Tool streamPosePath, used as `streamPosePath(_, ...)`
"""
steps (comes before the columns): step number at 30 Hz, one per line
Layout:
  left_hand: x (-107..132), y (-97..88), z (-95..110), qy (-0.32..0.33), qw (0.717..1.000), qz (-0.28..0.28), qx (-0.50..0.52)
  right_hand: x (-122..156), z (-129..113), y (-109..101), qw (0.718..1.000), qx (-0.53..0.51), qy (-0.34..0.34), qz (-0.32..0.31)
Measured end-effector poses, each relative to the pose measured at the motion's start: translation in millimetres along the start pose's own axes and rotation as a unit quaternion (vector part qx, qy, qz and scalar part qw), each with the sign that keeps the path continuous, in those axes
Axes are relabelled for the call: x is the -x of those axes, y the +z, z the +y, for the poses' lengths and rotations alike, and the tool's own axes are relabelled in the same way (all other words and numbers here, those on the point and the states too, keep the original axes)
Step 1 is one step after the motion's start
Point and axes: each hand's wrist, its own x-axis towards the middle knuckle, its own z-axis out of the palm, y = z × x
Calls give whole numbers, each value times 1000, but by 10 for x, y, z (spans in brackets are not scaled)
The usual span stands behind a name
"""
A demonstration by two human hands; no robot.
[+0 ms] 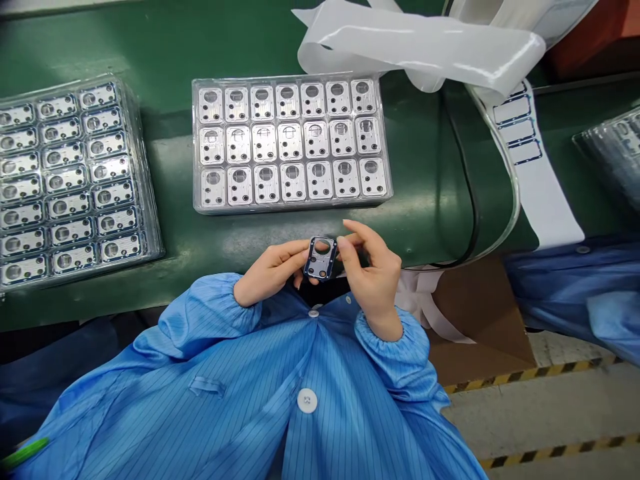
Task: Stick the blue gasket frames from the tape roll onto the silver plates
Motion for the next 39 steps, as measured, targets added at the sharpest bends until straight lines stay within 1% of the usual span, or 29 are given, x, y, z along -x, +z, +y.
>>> streamPosePath(2, 1, 2, 2, -5, 1000, 4, -2, 10, 9, -12, 998, -33, 46, 2)
streamPosePath(4, 3, 2, 10, -5, 1000, 3, -3, 11, 12, -29, 996, -56, 75, 0)
streamPosePath(8, 7, 2, 20, -3, 1000, 3, -5, -2, 34, -48, 986, -113, 117, -42)
streamPosePath(12, 12, 1, 11, -7, 1000, 3, 1, -18, 33, -39, 978, -137, 134, -78)
streamPosePath(17, 18, 2, 13, -3, 1000, 2, 0, -25, -36, -18, 979, -119, 139, -87)
streamPosePath(21, 11, 9, -3, -1, 999, 23, 26, -20, -69, -10, 981, -112, 140, -71)
streamPosePath(25, 13, 19, -1, 2, 997, 43, 66, -4, -51, -9, 982, -117, 144, -37)
streamPosePath(30, 43, 57, 31, -18, 999, 44, 18, 22, 2, -3, 979, -135, 151, 24)
streamPosePath(33, 48, 105, 14, -21, 999, 43, 9, 34, 10, 9, 974, -154, 158, 53)
streamPosePath(37, 35, 155, -23, -2, 998, 58, -36, 54, -24, 45, 967, -183, 162, 67)
streamPosePath(39, 31, 165, -37, 1, 997, 67, -42, 68, -48, 70, 966, -191, 163, 68)
